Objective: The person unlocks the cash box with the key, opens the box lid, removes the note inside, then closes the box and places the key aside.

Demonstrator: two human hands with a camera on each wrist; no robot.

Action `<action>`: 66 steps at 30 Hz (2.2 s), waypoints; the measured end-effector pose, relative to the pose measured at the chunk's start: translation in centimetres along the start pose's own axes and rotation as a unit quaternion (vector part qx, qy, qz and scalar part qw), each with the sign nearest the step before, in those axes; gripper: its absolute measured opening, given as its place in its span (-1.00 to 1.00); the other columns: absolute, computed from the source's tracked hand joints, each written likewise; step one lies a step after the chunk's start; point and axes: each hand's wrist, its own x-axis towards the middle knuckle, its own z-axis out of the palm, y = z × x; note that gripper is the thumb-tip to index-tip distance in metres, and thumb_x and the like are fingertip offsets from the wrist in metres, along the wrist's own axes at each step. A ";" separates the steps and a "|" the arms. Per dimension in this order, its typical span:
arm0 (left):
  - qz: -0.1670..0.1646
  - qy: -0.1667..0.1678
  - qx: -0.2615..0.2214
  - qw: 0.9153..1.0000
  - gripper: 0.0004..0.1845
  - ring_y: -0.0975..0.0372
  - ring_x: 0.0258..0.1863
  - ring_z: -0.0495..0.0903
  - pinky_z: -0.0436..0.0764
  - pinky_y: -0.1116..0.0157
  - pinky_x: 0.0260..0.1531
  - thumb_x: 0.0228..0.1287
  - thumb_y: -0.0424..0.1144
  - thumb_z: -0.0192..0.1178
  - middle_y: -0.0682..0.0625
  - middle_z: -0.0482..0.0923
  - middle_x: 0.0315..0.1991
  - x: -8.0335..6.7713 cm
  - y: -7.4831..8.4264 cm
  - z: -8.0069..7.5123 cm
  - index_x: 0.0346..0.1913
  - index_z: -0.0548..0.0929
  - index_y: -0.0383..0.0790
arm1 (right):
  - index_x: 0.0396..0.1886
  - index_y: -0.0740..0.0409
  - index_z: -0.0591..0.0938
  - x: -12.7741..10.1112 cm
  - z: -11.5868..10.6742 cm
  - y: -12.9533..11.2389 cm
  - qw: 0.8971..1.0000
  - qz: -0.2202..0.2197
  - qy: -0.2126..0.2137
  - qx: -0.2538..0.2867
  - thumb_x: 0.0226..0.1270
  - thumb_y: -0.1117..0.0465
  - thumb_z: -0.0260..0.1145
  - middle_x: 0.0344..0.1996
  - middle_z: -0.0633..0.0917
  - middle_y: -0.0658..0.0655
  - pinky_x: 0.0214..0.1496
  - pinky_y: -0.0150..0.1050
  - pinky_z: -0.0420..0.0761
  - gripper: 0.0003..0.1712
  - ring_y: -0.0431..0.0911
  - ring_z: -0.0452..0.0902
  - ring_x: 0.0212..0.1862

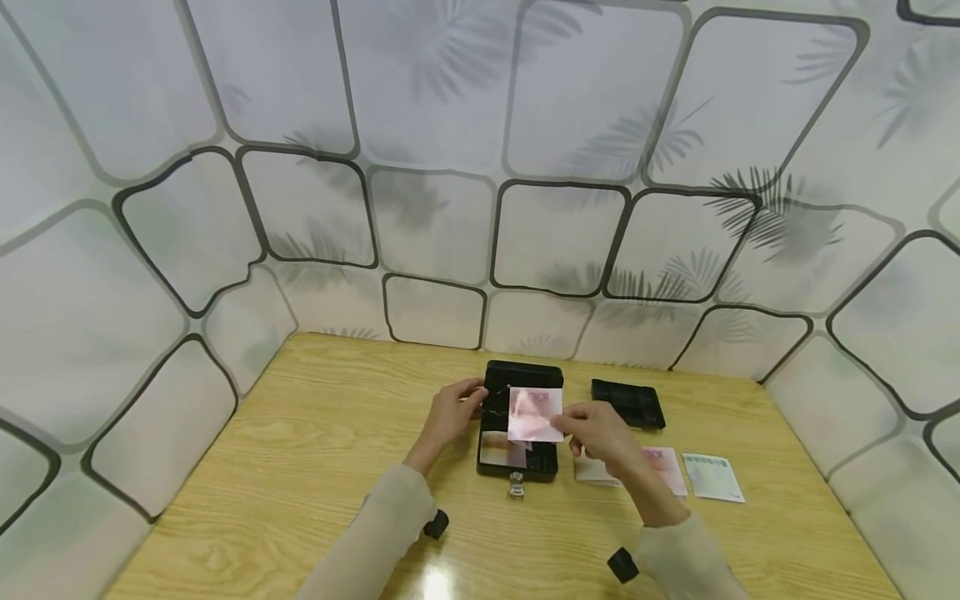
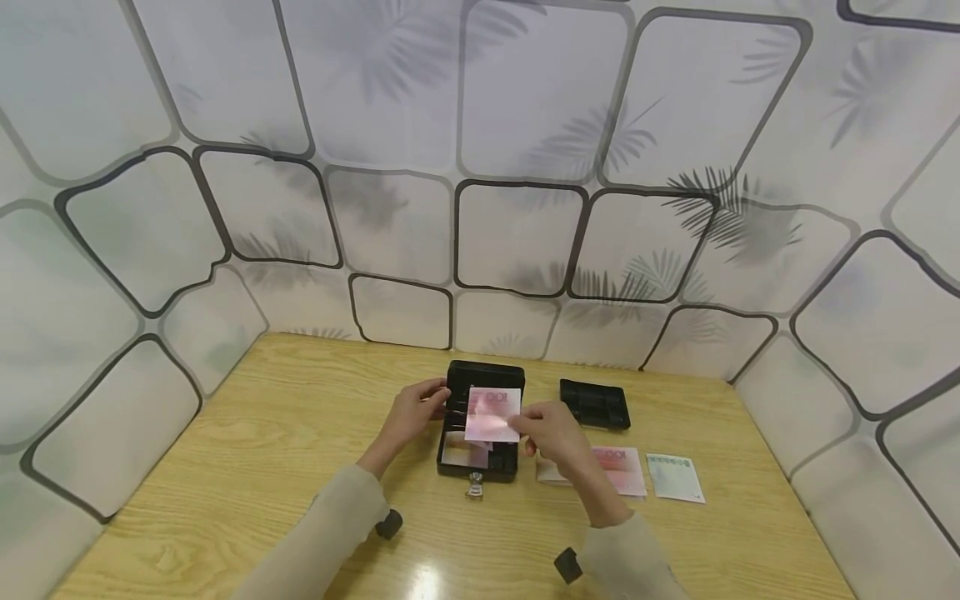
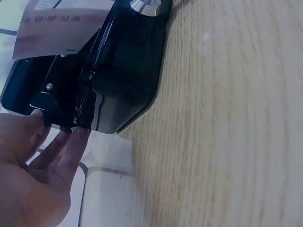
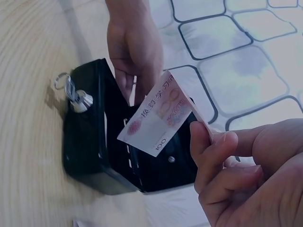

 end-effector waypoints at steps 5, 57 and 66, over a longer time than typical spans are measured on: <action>-0.005 0.000 0.002 1.000 -0.70 -0.04 -0.13 0.77 0.81 0.22 -0.18 0.56 -0.34 0.16 -0.33 0.69 0.07 0.0 0.1 0.0 0.20 0.65 -0.44 | -0.50 0.21 0.58 -0.8 -1.3 -0.2 1.000 0.002 0.003 -0.013 0.51 0.18 0.33 -0.72 0.50 0.04 -0.66 -0.42 0.10 -0.67 -0.17 0.32 -0.64; -0.004 -0.004 0.024 1.000 -0.64 -0.02 -0.15 0.78 0.81 0.20 -0.17 0.58 -0.29 0.15 -0.33 0.67 0.10 0.1 -0.2 -0.1 0.27 0.61 -0.43 | -0.46 0.29 0.54 -8.5 -14.0 5.4 0.997 0.049 -0.044 -0.049 0.57 0.14 0.26 -0.67 0.43 -0.05 -0.62 -0.44 0.23 -0.61 -0.26 0.33 -0.59; -0.004 -0.002 0.021 1.000 -0.66 -0.02 -0.17 0.78 0.81 0.21 -0.18 0.58 -0.30 0.16 -0.33 0.67 0.09 0.0 -0.3 0.0 0.25 0.63 -0.43 | -0.54 0.27 0.35 -9.0 -13.6 6.9 0.993 0.073 -0.088 -0.037 0.61 0.12 0.22 -0.68 0.44 -0.01 -0.64 -0.35 0.08 -0.51 -0.25 0.21 -0.63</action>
